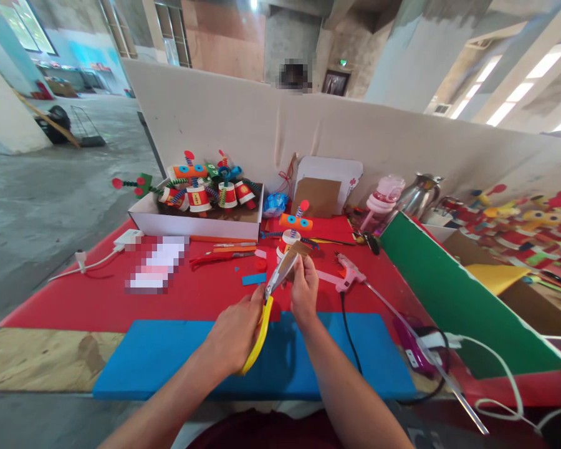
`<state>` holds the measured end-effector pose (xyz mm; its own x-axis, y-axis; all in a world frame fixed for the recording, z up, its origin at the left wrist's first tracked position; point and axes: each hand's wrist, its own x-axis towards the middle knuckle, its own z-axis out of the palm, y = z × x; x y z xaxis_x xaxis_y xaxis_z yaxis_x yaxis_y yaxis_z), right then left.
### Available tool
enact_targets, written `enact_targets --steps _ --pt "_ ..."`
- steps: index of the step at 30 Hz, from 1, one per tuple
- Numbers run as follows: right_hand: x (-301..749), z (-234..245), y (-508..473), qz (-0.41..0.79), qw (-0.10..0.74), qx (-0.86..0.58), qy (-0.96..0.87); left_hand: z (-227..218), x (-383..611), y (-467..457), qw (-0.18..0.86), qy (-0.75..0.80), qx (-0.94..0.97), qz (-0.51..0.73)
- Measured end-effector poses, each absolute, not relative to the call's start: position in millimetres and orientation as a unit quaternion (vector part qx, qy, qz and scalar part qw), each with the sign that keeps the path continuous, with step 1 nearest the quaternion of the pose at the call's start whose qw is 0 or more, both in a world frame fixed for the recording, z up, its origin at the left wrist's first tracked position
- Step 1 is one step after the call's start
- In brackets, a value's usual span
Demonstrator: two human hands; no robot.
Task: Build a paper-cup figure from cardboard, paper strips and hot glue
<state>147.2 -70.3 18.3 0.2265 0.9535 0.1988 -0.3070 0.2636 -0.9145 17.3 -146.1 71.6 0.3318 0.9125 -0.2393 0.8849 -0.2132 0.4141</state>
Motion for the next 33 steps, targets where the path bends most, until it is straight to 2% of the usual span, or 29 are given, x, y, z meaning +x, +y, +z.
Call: enact_targets --steps 11,33 --pt "147 18 -71 0.476 0.69 -0.376 -0.396 92 28 -147 0.258 0.612 0.747 -0.029" --pt "147 19 -71 0.478 0.685 -0.384 -0.393 83 30 -149 0.278 0.624 0.73 -0.018"
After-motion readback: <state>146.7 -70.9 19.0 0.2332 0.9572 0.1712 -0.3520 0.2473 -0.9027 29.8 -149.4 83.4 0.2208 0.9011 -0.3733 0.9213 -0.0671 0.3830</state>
